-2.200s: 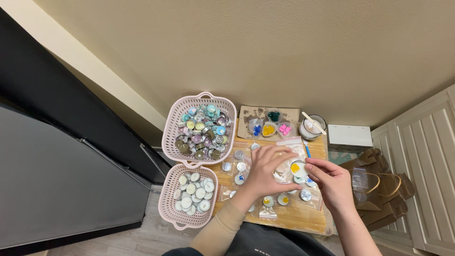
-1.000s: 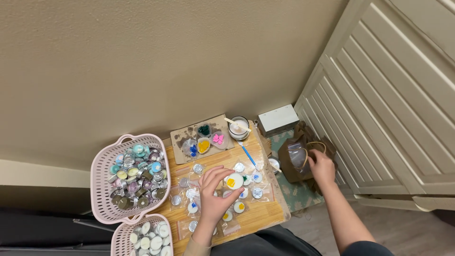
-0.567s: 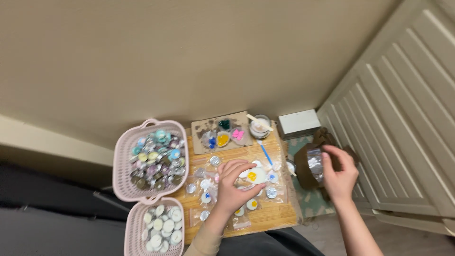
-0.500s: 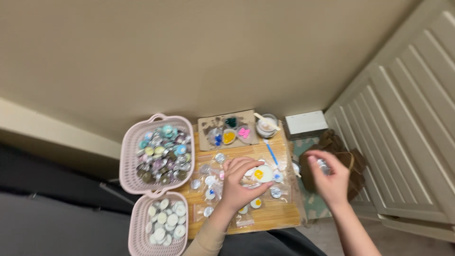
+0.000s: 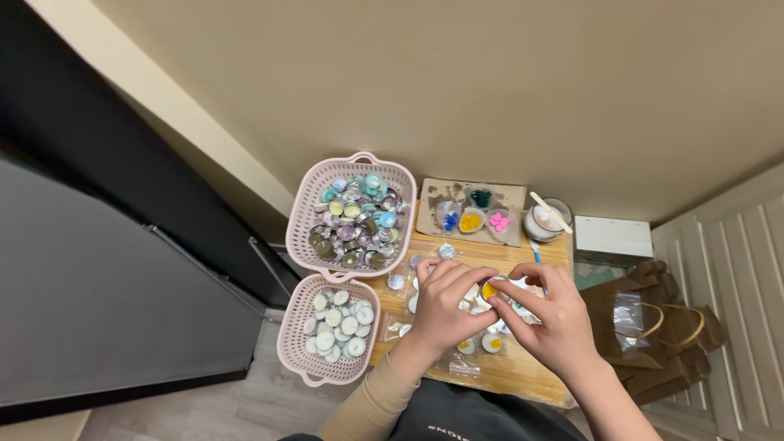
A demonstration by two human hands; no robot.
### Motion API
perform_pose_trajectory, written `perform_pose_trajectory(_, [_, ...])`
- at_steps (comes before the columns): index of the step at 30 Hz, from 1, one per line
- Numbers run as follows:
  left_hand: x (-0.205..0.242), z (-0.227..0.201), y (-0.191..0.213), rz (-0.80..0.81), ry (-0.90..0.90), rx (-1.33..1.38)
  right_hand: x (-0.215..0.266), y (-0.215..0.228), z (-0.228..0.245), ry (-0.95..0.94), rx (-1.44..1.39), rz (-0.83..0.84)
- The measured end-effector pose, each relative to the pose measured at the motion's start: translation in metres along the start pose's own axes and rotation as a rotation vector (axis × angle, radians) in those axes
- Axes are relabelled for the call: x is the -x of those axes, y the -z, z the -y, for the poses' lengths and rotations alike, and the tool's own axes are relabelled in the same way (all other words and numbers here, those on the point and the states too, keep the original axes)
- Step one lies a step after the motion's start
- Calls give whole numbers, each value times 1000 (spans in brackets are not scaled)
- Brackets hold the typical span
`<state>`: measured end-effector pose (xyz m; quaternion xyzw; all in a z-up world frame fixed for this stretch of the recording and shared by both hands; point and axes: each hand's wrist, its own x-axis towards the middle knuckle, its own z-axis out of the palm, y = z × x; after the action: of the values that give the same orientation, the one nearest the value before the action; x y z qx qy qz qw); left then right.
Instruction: Sort and organize small handmade craft items and decorative elements into small plastic bags.
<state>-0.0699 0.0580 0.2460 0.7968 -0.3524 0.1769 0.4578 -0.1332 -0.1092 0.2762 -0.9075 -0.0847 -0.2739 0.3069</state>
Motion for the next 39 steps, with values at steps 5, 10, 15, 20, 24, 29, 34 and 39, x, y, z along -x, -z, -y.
perform_pose_trajectory(5, [5,5,9,-9,-10,-59,0,-12,6,-38,-43,29])
perform_pose_trajectory(10, [7,7,11,-14,-14,-95,3,-19,2,-136,-142,45])
perform_pose_trajectory(15, [7,9,12,-3,-14,-92,1,-19,1,-203,-183,59])
perform_pose_trajectory(20, [7,11,13,2,-21,-80,-3,-20,2,-193,-186,87])
perform_pose_trajectory(24, [7,16,15,10,-8,-87,-5,-23,7,-127,-83,72])
perform_pose_trajectory(29, [9,19,14,6,25,-109,-4,-28,16,-71,-20,60])
perform_pose_trajectory(34, [7,18,15,7,25,-98,-5,-31,6,-141,-106,61])
perform_pose_trajectory(39, [6,19,14,28,19,-115,-8,-31,-3,-121,-126,67])
